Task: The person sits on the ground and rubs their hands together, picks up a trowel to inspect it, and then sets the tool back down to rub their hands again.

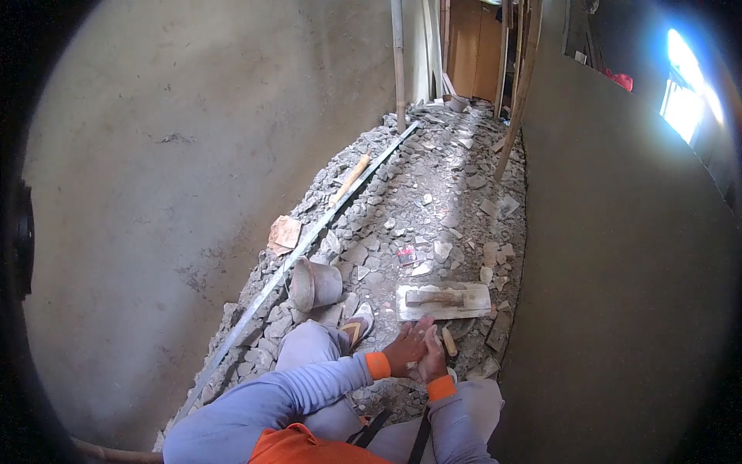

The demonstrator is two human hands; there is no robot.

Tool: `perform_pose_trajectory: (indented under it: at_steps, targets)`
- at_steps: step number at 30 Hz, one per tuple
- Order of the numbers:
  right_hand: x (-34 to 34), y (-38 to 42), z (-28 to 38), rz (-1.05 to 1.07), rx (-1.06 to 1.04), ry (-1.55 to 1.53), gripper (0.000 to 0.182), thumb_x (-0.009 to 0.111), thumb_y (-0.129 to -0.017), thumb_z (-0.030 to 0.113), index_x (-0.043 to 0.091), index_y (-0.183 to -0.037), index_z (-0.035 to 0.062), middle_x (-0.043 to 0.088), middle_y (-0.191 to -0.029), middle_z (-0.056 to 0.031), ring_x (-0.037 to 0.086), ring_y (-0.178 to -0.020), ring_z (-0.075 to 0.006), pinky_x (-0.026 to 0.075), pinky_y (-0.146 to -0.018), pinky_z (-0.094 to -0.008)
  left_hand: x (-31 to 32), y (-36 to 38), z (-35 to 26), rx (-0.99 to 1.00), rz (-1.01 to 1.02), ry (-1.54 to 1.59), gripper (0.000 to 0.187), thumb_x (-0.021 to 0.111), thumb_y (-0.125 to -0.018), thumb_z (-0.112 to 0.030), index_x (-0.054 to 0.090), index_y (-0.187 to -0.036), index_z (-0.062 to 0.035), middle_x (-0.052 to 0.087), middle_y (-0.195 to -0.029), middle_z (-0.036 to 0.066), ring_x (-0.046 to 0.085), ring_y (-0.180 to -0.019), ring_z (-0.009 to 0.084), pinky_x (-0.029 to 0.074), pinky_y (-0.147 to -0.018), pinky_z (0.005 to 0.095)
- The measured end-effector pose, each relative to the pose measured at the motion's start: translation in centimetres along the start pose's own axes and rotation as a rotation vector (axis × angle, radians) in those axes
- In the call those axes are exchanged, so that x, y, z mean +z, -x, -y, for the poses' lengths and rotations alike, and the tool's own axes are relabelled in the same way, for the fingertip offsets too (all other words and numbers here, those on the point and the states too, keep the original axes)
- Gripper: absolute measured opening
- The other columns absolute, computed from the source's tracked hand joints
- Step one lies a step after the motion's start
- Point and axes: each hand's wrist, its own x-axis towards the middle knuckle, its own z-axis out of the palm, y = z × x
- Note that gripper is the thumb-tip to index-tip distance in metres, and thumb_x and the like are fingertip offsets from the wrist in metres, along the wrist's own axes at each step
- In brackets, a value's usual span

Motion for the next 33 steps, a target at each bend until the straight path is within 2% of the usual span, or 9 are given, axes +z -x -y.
perform_pose_trajectory:
  at_steps: [1, 6, 8, 11, 16, 19, 25, 28, 33]
  targets:
    - [-1.4, -0.5, -0.9, -0.019, -0.013, -0.028, 0.067, 0.047, -0.095, 0.044, 0.027, -0.141, 0.0, 0.041, -0.135, -0.0142, 0.043, -0.124, -0.0249, 0.037, -0.103, -0.0394, -1.0, -0.1, -0.5, 0.029, 0.066, 0.087, 0.069, 0.066, -0.073, -0.045, 0.05, -0.121, 0.0014, 0.047, -0.128, 0.026, 0.042, -0.12, 0.0436, 0.026, -0.104, 0.0545]
    - [-2.8, -1.3, -1.1, -0.027, 0.086, -0.118, 0.085, 0.044, -0.091, 0.058, 0.017, -0.144, -0.0021, 0.042, -0.132, -0.0236, 0.049, -0.115, -0.0303, 0.043, -0.096, -0.042, 4.2, 0.4, 0.6, 0.13, 0.006, 0.004, 0.109, 0.071, -0.066, -0.053, 0.017, -0.14, 0.0051, 0.013, -0.146, 0.03, 0.017, -0.135, 0.0469, 0.016, -0.11, 0.054]
    - [-1.6, -0.8, 0.1, -0.059, 0.081, -0.082, 0.093, 0.042, -0.088, 0.066, 0.015, -0.144, -0.0036, 0.043, -0.129, -0.027, 0.052, -0.107, -0.0314, 0.045, -0.091, -0.0421, 4.6, 0.5, 0.7, 0.197, -0.05, 0.038, 0.117, 0.071, -0.066, -0.056, 0.01, -0.144, 0.006, 0.006, -0.15, 0.031, 0.011, -0.138, 0.0472, 0.013, -0.112, 0.0534]
    - [-1.4, -1.2, 0.7, -0.02, 0.066, -0.183, 0.102, 0.035, -0.084, 0.074, 0.011, -0.144, -0.0048, 0.046, -0.125, -0.0284, 0.055, -0.098, -0.0317, 0.046, -0.088, -0.0413, 3.7, 0.9, -0.2, 0.299, -0.144, 0.156, 0.118, 0.071, -0.067, -0.059, 0.009, -0.144, 0.0054, 0.005, -0.15, 0.03, 0.007, -0.139, 0.0461, 0.01, -0.113, 0.0517]
    - [-1.6, -1.1, 1.3, -0.052, 0.077, -0.321, 0.1, 0.032, -0.083, 0.076, 0.014, -0.144, -0.001, 0.051, -0.121, -0.0264, 0.058, -0.093, -0.0306, 0.049, -0.08, -0.0418, 3.5, 0.8, -0.6, 0.456, -0.278, 0.296, 0.114, 0.069, -0.07, -0.06, 0.009, -0.146, 0.0007, 0.003, -0.152, 0.027, 0.001, -0.141, 0.0431, 0.007, -0.114, 0.049]
    - [-2.1, -1.2, 1.2, -0.056, 0.082, -0.329, 0.096, 0.029, -0.085, 0.075, 0.015, -0.144, 0.0007, 0.053, -0.12, -0.0251, 0.059, -0.092, -0.0298, 0.05, -0.078, -0.0427, 1.7, 0.7, -1.3, 0.378, -0.205, 0.44, 0.111, 0.07, -0.072, -0.055, 0.009, -0.147, -0.001, 0.002, -0.153, 0.025, 0.001, -0.141, 0.0416, 0.006, -0.114, 0.0484]
    - [-2.7, -1.5, 0.4, -0.077, 0.12, -0.294, 0.094, 0.025, -0.086, 0.073, 0.017, -0.144, -0.001, 0.053, -0.119, -0.0263, 0.058, -0.096, -0.0317, 0.048, -0.084, -0.0436, 1.9, 0.5, -0.8, 0.351, -0.179, 0.382, 0.104, 0.071, -0.072, -0.048, 0.016, -0.145, 0.0009, 0.006, -0.152, 0.026, 0.004, -0.141, 0.0414, 0.006, -0.114, 0.0486]
    - [-2.0, -1.3, 0.3, -0.095, 0.148, -0.292, 0.094, 0.026, -0.087, 0.073, 0.021, -0.142, -0.0022, 0.053, -0.117, -0.0268, 0.057, -0.097, -0.0341, 0.047, -0.087, -0.0452, 3.1, 0.2, -0.2, 0.213, -0.057, 0.126, 0.1, 0.071, -0.071, -0.042, 0.019, -0.144, 0.0028, 0.011, -0.151, 0.027, 0.008, -0.141, 0.0417, 0.007, -0.114, 0.0493]
    - [-1.0, -1.2, 0.5, -0.085, 0.166, -0.338, 0.091, 0.028, -0.087, 0.072, 0.026, -0.139, -0.003, 0.054, -0.116, -0.0271, 0.057, -0.099, -0.0368, 0.046, -0.089, -0.0475, 2.0, -0.1, -0.6, 0.173, -0.175, 0.035, 0.096, 0.071, -0.067, -0.035, 0.025, -0.141, 0.0057, 0.018, -0.149, 0.028, 0.013, -0.14, 0.0416, 0.011, -0.113, 0.0519]
